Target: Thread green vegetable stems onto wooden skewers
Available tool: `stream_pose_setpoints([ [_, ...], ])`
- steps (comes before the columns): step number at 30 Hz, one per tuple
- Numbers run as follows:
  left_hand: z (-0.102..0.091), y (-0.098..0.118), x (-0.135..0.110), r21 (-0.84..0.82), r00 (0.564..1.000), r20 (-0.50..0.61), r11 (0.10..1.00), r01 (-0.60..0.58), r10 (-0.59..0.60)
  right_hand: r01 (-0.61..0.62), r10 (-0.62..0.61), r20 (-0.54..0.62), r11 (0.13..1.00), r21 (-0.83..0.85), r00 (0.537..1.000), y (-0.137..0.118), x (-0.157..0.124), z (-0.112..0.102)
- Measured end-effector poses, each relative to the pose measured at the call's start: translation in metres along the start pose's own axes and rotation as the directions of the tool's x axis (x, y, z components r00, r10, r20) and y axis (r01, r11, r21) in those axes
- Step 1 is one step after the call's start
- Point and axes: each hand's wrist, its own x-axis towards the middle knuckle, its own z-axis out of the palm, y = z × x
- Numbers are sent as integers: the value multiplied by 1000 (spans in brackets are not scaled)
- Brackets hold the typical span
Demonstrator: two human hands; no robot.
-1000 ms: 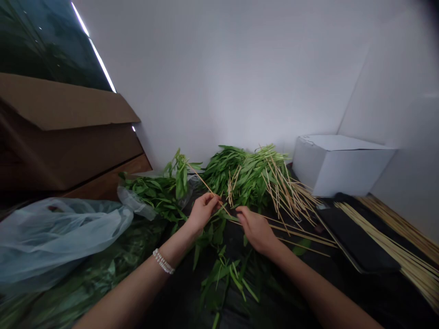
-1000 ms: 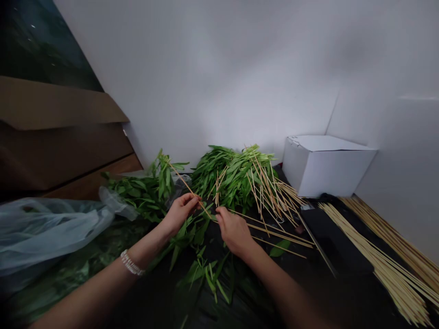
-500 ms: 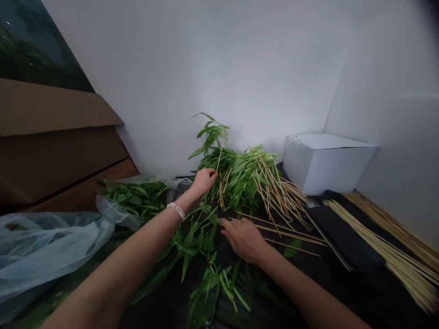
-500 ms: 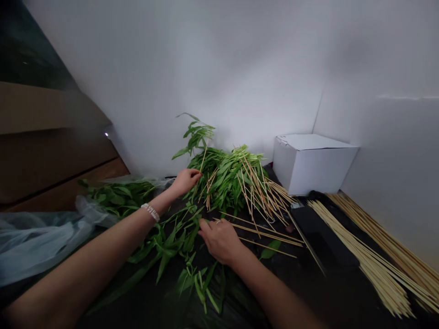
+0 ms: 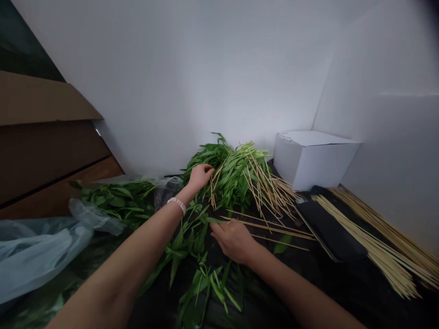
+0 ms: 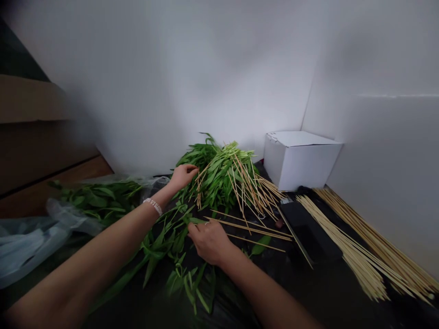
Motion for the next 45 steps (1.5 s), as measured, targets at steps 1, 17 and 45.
stream_pose_setpoints([
  [1, -3, -2, -9, -20, 1000, -7, 1000, 9, -9, -3, 3, 6, 1000, 4, 1000, 2, 0, 0],
  [17, -55, -82, -169, -469, 905, -46, 809, 355, -423, -291, 275, 309, 957, 6, 910, 37, -2, -17],
  [45, -40, -76, -193, -543, 906, 64, 747, 383, -419, -133, 134, 158, 991, -13, 978, 12, -2, -12],
])
